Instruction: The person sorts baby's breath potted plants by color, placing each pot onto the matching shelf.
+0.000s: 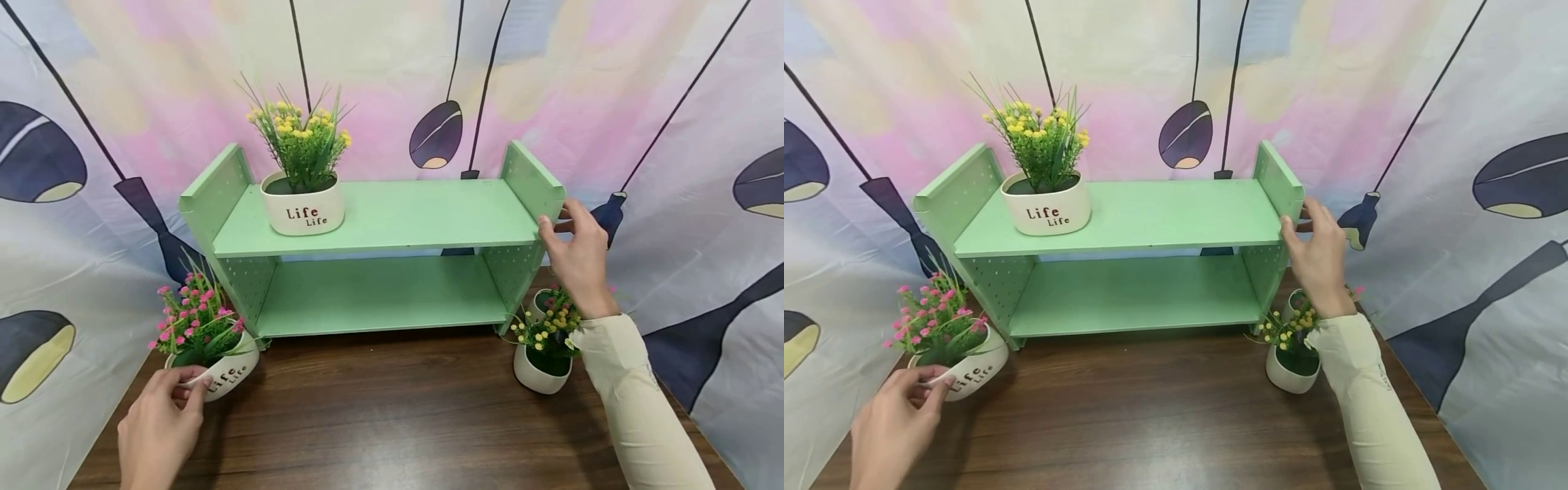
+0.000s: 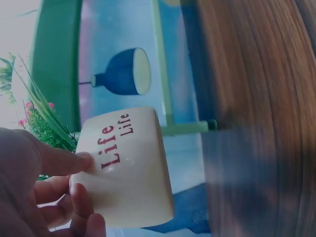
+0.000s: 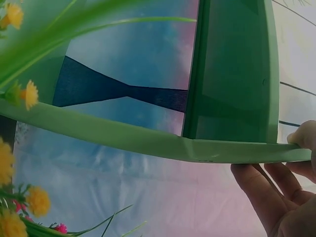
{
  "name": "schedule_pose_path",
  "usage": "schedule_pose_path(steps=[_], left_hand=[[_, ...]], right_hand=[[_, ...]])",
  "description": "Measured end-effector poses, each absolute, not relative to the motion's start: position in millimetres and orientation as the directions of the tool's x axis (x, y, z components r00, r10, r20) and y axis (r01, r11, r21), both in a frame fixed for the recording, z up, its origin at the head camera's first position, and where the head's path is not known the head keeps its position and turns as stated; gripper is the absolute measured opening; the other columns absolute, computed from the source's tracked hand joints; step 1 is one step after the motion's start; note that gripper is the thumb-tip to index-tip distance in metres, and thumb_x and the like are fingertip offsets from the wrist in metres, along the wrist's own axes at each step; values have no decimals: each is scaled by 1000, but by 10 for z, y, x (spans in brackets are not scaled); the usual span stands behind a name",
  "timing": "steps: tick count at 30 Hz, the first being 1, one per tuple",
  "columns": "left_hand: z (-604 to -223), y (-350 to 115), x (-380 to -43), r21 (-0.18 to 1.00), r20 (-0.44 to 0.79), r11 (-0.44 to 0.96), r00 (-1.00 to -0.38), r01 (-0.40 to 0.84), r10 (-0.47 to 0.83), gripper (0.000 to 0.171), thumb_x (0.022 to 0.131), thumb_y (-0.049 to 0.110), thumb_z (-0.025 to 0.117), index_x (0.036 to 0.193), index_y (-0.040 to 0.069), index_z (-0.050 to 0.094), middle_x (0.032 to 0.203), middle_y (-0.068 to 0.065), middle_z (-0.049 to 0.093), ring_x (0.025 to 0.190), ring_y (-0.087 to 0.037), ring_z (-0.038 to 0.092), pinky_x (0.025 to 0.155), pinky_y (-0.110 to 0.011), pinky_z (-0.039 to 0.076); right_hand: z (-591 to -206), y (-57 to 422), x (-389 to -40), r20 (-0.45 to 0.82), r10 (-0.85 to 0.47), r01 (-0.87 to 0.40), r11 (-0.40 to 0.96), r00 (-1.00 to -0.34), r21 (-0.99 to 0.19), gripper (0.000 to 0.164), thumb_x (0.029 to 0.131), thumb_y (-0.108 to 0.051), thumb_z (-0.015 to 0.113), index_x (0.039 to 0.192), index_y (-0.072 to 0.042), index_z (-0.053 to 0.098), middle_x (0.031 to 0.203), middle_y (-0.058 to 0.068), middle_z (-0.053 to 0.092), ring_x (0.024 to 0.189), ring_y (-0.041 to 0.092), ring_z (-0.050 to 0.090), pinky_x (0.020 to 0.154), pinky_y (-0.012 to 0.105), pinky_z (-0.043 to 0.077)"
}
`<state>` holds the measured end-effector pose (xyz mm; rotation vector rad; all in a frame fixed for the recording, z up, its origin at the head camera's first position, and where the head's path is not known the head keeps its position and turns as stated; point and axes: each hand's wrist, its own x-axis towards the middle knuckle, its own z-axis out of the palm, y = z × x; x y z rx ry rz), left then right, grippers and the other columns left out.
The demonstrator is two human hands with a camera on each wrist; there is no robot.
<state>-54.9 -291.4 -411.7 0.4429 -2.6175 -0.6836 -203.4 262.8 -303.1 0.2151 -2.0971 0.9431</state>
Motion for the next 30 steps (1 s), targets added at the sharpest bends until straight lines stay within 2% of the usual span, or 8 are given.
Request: schedule_pose_path(steps=[6,10,15,23,27,30], left_hand=[[-4064,-2778,-487,497,308,858,-899,-127,-312,12,99,17,74,108,9,75,101,-7,68,81,-23,66,69,-50,43],[-4033,-2715,-477,475,334,877,-908,-68,-251,10,97,15,76,105,8,76,100,-6,69,81,-24,67,66,-51,45],[-3992,-2623,-480,453,368,891,-909,-7,-194,8,96,14,78,102,10,77,98,-4,69,82,-26,69,64,-47,47],[-3931,-2453,-587,434,446,889,-893,149,-68,10,91,8,81,95,15,77,99,-1,70,90,-26,66,66,-40,48],[-3916,-2384,-668,429,491,878,-871,211,-31,16,89,6,83,92,20,76,99,4,70,92,-23,67,68,-38,52],[-3921,-2344,-741,423,517,869,-856,256,1,19,88,6,85,91,22,75,98,7,70,90,-21,66,70,-36,52]], right_hand=[[-3052,2631,-2030,741,165,-438,715,-651,-544,33,104,-11,65,134,1,67,118,27,69,95,44,71,72,10,40],[-3055,2633,-2026,739,168,-435,716,-652,-546,32,104,-11,65,134,1,67,118,27,69,96,44,71,72,11,40],[-3049,2629,-2039,740,165,-440,713,-652,-546,31,104,-11,64,133,1,67,118,26,70,96,43,71,74,13,41],[-3042,2636,-2040,744,164,-438,719,-648,-540,31,104,-11,65,132,1,67,117,26,69,96,43,71,74,13,41],[-3044,2630,-2049,745,155,-436,727,-649,-531,31,105,-12,64,132,2,66,117,26,69,97,43,71,77,24,46],[-3050,2625,-2058,746,154,-431,734,-648,-525,31,105,-12,64,132,2,66,116,26,69,97,43,71,78,33,47]])
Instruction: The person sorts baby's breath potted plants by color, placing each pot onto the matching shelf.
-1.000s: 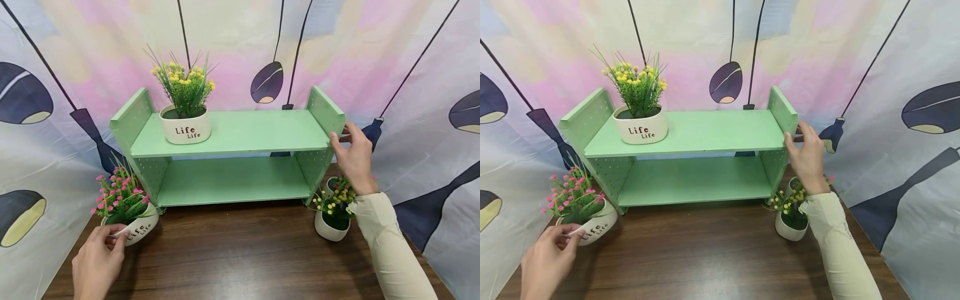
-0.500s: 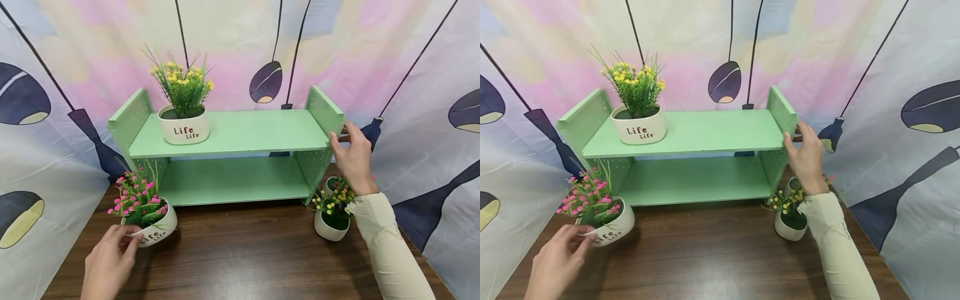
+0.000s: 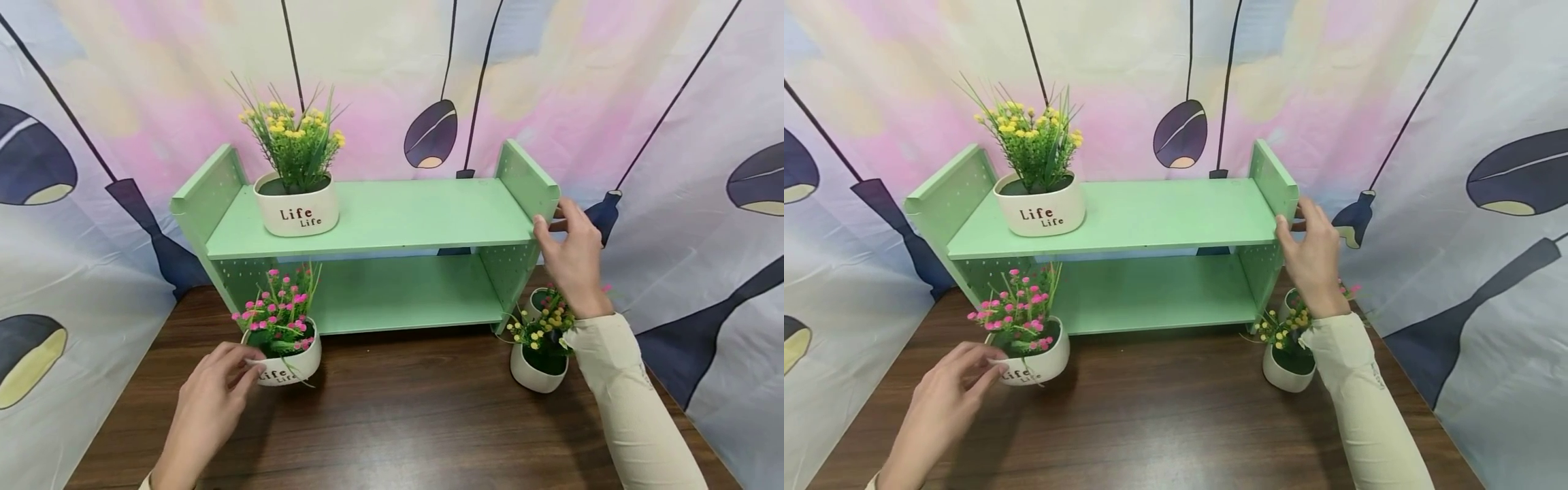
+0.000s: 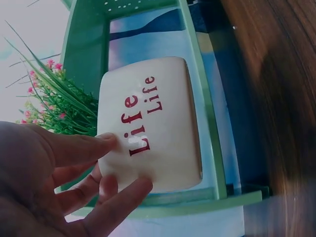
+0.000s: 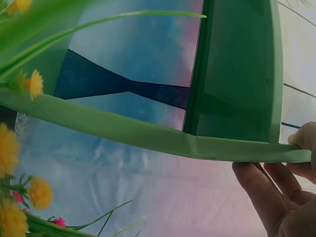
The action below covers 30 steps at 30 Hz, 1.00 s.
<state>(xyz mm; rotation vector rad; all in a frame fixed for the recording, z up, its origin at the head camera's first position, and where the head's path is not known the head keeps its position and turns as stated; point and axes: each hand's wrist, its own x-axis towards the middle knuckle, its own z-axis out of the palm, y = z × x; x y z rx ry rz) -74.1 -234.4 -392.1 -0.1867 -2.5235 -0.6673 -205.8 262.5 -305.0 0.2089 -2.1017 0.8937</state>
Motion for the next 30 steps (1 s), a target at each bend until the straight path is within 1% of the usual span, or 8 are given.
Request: schedule_pose_path(steps=[4,6,8,10,13,17,20,30], left_hand=[[-3941,-2291,-865,421,539,854,-842,305,35,19,88,6,85,91,22,75,97,7,70,86,-19,64,69,-37,48],[-3951,-2266,-935,425,544,846,-838,321,44,19,88,5,85,91,21,75,97,7,70,86,-18,62,69,-37,48],[-3966,-2244,-1005,429,548,840,-835,332,50,18,89,5,84,92,20,76,98,6,69,87,-17,60,69,-36,48],[-3989,-2222,-1073,438,552,831,-832,345,54,16,90,5,83,93,19,76,98,5,69,88,-17,59,69,-34,48],[-4039,-2199,-1171,446,570,816,-819,369,59,14,91,4,82,94,16,77,99,2,69,89,-18,61,69,-34,50],[-4092,-2173,-1292,461,575,803,-816,378,54,11,92,2,81,95,12,77,100,-1,70,93,-22,65,71,-40,55],[-4115,-2159,-1376,475,561,797,-826,372,51,9,93,2,79,96,10,77,101,-4,70,95,-26,66,73,-46,54],[-4152,-2150,-1629,498,544,786,-838,367,47,5,95,1,77,99,5,76,103,-11,69,94,-29,66,71,-47,53]], right_hand=[[-3058,2626,-2061,747,155,-427,738,-646,-522,31,105,-12,64,132,2,66,116,26,69,97,43,71,77,24,43],[-3057,2624,-2062,749,154,-430,737,-645,-522,30,104,-12,64,131,2,66,116,26,70,96,43,71,76,24,43],[-3051,2621,-2063,751,154,-433,735,-642,-521,30,104,-11,64,131,3,66,115,26,70,96,44,71,78,30,47],[-3044,2617,-2064,751,155,-435,733,-642,-524,30,104,-10,64,131,3,66,115,27,69,95,45,71,79,41,50],[-3038,2615,-2065,749,157,-433,732,-644,-526,30,104,-10,64,131,4,66,115,28,69,96,46,70,82,53,50],[-3047,2617,-2069,749,158,-432,732,-644,-526,29,104,-9,64,129,5,66,114,28,68,96,46,70,81,54,50],[-3052,2617,-2072,756,159,-436,734,-635,-521,28,103,-9,64,128,5,66,112,29,68,95,47,70,83,56,50],[-3057,2614,-2079,764,155,-447,732,-626,-514,29,103,-9,64,129,6,66,112,30,68,95,48,69,92,63,47]])
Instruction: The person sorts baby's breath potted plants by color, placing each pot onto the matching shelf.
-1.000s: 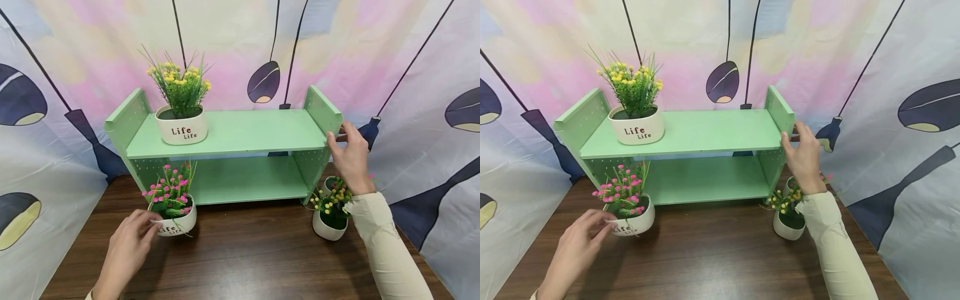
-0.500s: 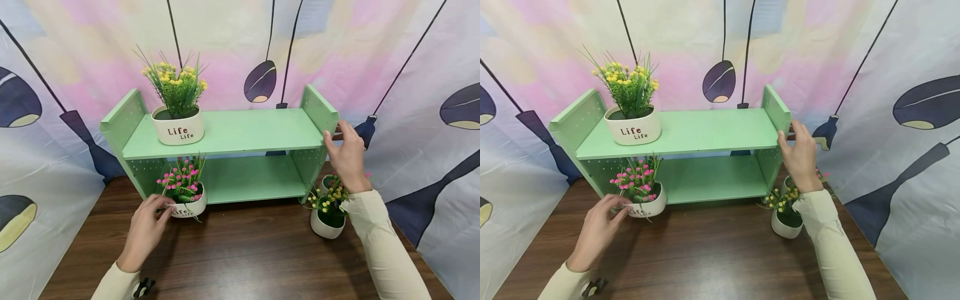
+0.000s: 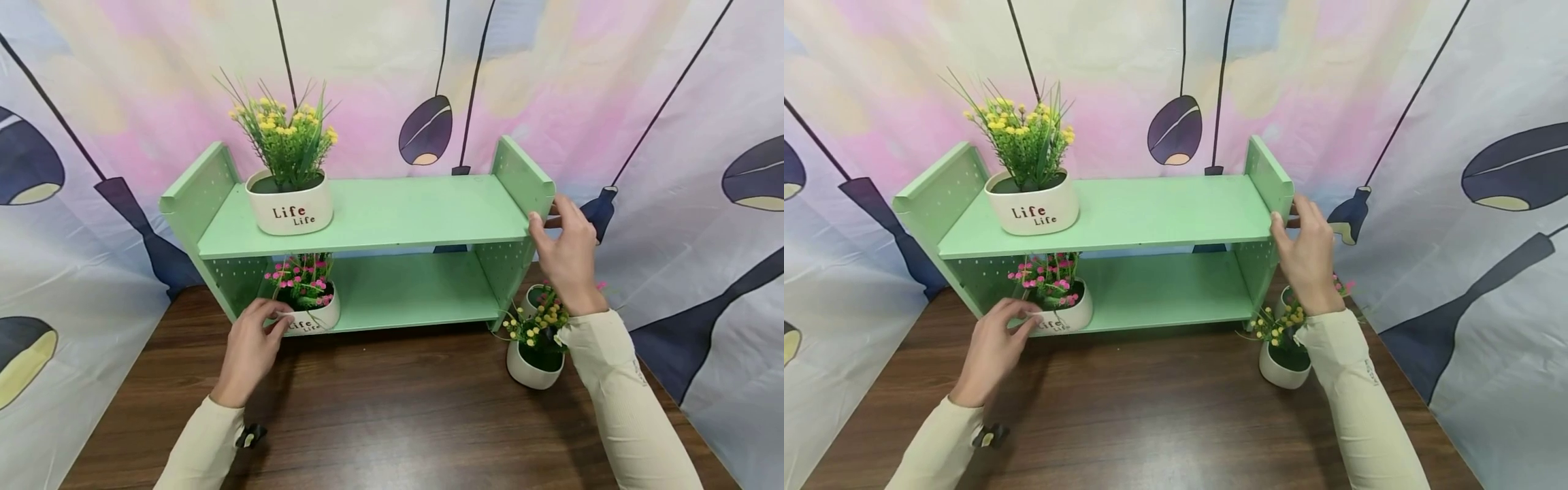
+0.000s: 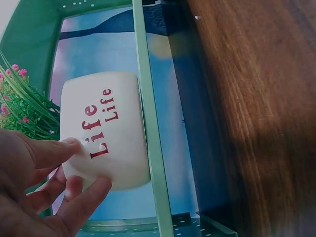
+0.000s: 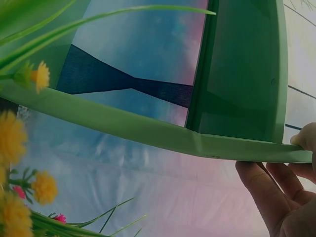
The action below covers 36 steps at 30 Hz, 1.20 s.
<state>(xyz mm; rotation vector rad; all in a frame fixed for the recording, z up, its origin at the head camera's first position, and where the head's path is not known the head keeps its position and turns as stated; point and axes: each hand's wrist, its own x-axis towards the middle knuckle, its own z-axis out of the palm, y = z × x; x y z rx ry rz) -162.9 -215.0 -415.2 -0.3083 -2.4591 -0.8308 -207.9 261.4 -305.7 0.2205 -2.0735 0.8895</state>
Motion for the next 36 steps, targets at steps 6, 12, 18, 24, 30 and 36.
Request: schedule_pose_path(steps=[6,12,18,24,30,36], left_hand=[[-4159,-2145,-1744,514,537,777,-843,364,40,4,96,1,76,100,3,76,104,-14,70,91,-32,69,70,-45,49],[-4156,-2166,-1834,510,545,777,-838,369,39,5,96,0,75,100,2,77,104,-16,71,87,-31,69,65,-39,47],[-4123,-2168,-1899,519,538,773,-842,365,36,6,96,1,75,101,1,78,106,-18,72,89,-33,70,67,-42,47],[-4099,-2152,-1916,532,530,766,-847,361,30,7,97,1,74,103,2,78,105,-19,72,87,-33,69,67,-42,47],[-4109,-2150,-1943,540,522,769,-853,343,14,8,98,2,73,105,1,78,110,-21,72,92,-36,70,70,-47,49],[-4138,-2160,-2000,544,512,773,-859,327,4,10,99,4,72,106,1,78,114,-21,71,91,-36,69,68,-45,48]], right_hand=[[-3059,2609,-2092,766,147,-454,729,-626,-512,29,103,-8,64,129,6,66,113,30,68,95,48,69,89,61,48],[-3062,2612,-2085,766,158,-446,733,-623,-514,29,103,-9,64,128,6,66,111,29,68,95,47,69,86,60,51],[-3066,2630,-2078,771,158,-446,737,-617,-508,28,103,-7,65,127,6,66,111,29,67,95,47,69,86,58,52],[-3053,2619,-2073,766,155,-449,732,-624,-513,28,104,-8,64,128,5,66,112,28,68,95,46,70,83,57,52],[-3049,2612,-2085,765,155,-446,733,-625,-513,27,103,-8,64,127,5,66,112,28,68,95,46,70,83,56,51],[-3057,2614,-2090,761,158,-441,734,-629,-517,27,103,-8,64,127,5,66,112,28,68,95,46,70,83,56,51]])
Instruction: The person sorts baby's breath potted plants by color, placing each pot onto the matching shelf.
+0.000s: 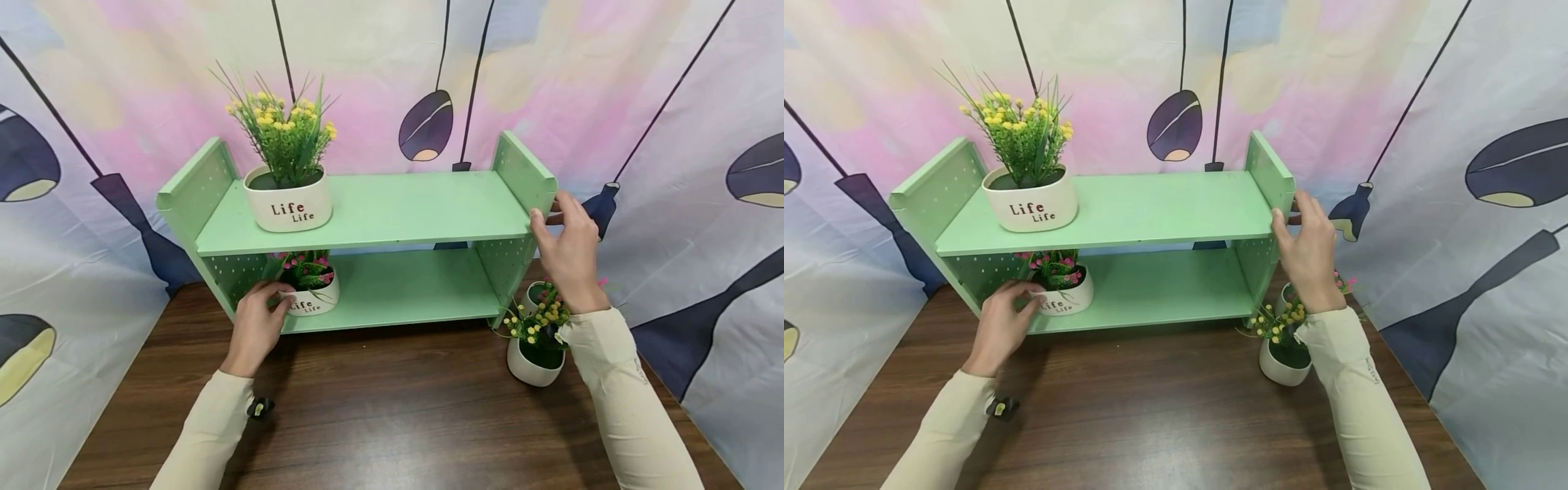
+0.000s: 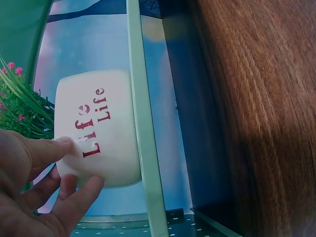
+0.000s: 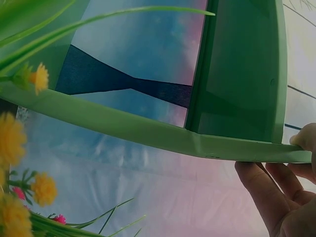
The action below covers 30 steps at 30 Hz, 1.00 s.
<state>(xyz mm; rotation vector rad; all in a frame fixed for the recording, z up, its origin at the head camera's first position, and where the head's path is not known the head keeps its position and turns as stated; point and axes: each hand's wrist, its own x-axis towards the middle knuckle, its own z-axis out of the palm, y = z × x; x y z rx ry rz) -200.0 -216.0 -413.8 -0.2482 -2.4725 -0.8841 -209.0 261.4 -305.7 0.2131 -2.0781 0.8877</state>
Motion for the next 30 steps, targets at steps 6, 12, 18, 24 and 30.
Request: schedule_pose_path(steps=[6,12,18,24,30], left_hand=[[-4166,-2168,-2035,555,503,771,-864,314,-10,10,101,6,70,107,2,77,114,-20,71,93,-36,69,68,-44,48],[-4178,-2173,-2039,562,502,761,-865,323,-3,11,101,5,69,109,2,77,116,-21,70,94,-37,69,68,-44,49],[-4184,-2181,-2043,558,508,757,-861,341,13,10,101,4,69,108,2,77,116,-21,70,95,-37,69,69,-45,49],[-4166,-2175,-2023,551,509,760,-861,344,21,11,101,3,69,108,1,77,114,-21,70,92,-36,68,67,-43,47],[-4137,-2164,-1997,542,504,766,-863,346,33,9,100,3,70,106,0,77,114,-20,71,95,-36,68,73,-48,50]], right_hand=[[-3062,2606,-2111,763,159,-442,733,-627,-517,27,102,-6,65,126,6,66,111,29,69,94,46,70,82,54,51],[-3069,2607,-2122,770,159,-446,736,-617,-510,27,101,-5,66,125,7,67,110,29,69,93,47,70,83,55,51],[-3075,2616,-2124,774,159,-446,739,-614,-505,27,101,-6,66,125,7,67,110,30,68,92,47,70,84,56,51],[-3080,2612,-2111,766,164,-437,738,-622,-513,28,102,-7,65,127,6,66,111,29,68,94,47,70,85,57,52],[-3067,2611,-2098,765,165,-434,741,-623,-513,28,103,-8,64,127,6,66,111,29,67,94,46,69,85,56,52]])
